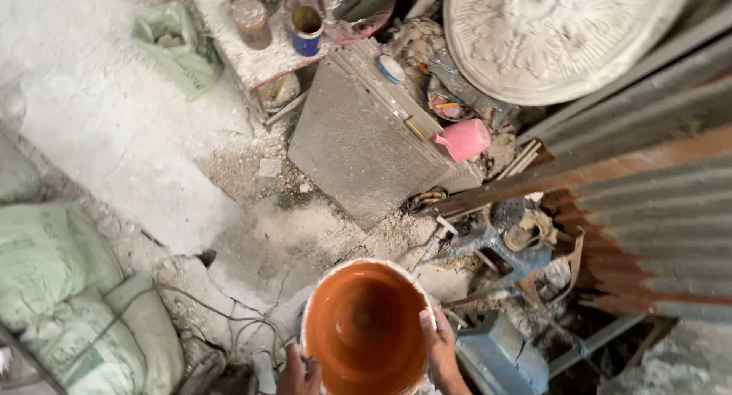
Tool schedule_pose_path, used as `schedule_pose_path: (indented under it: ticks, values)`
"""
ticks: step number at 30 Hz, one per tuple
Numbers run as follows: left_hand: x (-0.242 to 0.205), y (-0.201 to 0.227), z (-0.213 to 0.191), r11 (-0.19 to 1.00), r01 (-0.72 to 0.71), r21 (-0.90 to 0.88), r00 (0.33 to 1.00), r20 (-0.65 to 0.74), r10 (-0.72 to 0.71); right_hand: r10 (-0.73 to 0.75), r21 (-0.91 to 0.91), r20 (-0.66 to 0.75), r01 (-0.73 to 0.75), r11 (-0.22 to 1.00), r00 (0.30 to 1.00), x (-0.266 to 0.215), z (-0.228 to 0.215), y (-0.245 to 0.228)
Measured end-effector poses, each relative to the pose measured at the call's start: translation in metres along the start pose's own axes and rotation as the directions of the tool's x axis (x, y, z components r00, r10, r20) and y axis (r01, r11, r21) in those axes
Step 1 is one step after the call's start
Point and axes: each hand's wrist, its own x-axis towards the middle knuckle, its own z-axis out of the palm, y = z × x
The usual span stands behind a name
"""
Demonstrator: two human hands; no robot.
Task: The person brushes a green corrugated metal sheet with a paintbrush, then carries a bucket to a tap to fill a pink cup with water and pours it into the bucket. Finally, the person scoops white gypsum powder from a bag and adds it to the bucket.
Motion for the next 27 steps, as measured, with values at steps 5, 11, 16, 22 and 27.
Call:
schedule_pose_path:
  ticks: [5, 11, 16, 22, 27]
  values:
    - [-0.033, -0.021, 0.057, 0.963, 0.208, -0.172, 0.974, -0.053, -0.220, -0.046, -0.366, 0.198, 0.117, 0.923, 0.979, 0.064, -0.021, 0.025]
    - [-0.012, -0.029, 0.127, 0.837, 0.493, -0.239, 0.869, 0.095, -0.485, 0.078, -0.682, 0.286, 0.146, 0.717, 0.955, 0.134, -0.018, 0.027]
    - [0.082, -0.052, 0.195, 0.865, 0.326, -0.380, 0.924, -0.065, -0.377, 0.103, -0.632, 0.296, 0.114, 0.766, 0.950, 0.214, -0.017, 0.067]
    - [0.267, -0.143, 0.302, 0.811, 0.095, -0.577, 0.835, -0.397, -0.381, 0.143, -0.747, 0.375, 0.207, 0.632, 0.916, 0.359, -0.012, 0.187]
    - [0.393, -0.221, 0.397, 0.451, -0.225, -0.863, 0.727, -0.457, -0.512, 0.321, -0.805, 0.494, 0.286, 0.520, 0.808, 0.437, -0.007, 0.241]
